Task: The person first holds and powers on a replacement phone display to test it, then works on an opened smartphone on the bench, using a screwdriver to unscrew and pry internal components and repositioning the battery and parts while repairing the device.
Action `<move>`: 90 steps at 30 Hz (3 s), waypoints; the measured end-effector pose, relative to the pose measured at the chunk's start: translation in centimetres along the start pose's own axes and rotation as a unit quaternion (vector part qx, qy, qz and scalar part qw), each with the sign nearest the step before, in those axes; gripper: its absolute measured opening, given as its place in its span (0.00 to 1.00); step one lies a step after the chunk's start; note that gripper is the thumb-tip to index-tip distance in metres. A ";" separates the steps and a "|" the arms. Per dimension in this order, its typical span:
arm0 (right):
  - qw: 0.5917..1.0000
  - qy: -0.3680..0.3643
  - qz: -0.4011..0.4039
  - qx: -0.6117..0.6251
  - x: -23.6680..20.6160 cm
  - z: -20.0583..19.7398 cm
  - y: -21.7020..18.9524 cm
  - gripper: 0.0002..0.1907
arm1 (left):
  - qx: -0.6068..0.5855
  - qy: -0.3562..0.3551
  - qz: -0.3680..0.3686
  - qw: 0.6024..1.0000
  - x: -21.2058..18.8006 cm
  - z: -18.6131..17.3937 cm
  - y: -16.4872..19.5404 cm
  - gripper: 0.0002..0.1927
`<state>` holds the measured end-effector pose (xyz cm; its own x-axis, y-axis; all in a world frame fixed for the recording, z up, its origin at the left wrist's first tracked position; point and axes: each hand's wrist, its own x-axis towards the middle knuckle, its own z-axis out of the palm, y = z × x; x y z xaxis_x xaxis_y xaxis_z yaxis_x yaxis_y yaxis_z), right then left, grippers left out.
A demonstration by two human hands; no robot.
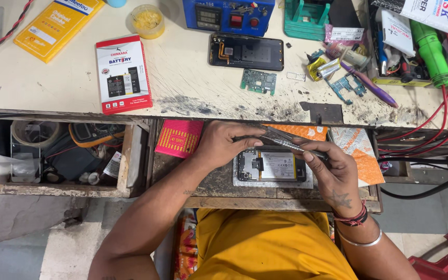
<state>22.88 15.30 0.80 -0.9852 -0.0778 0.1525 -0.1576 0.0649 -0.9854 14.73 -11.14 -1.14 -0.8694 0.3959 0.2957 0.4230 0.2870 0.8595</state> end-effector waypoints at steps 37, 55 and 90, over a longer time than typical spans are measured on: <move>0.997 -0.006 -0.013 -0.071 -0.1 0.2 -0.7 0.10 | 0.034 -0.037 -0.026 0.998 0.1 -0.1 0.0 0.08; 0.971 0.050 -0.144 -0.186 1.0 2.7 -0.7 0.13 | 0.062 -0.060 -0.011 0.996 0.2 0.1 -0.4 0.10; 0.980 0.046 -0.177 -0.083 -1.6 1.3 2.1 0.21 | 0.115 -0.114 -0.038 0.986 -0.1 0.3 -0.6 0.20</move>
<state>24.25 14.30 -1.62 -0.8673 -0.0363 0.4965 -0.4921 0.2123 -0.8442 14.63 -11.09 -1.76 -0.8314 0.5446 0.1106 0.4289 0.5023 0.7508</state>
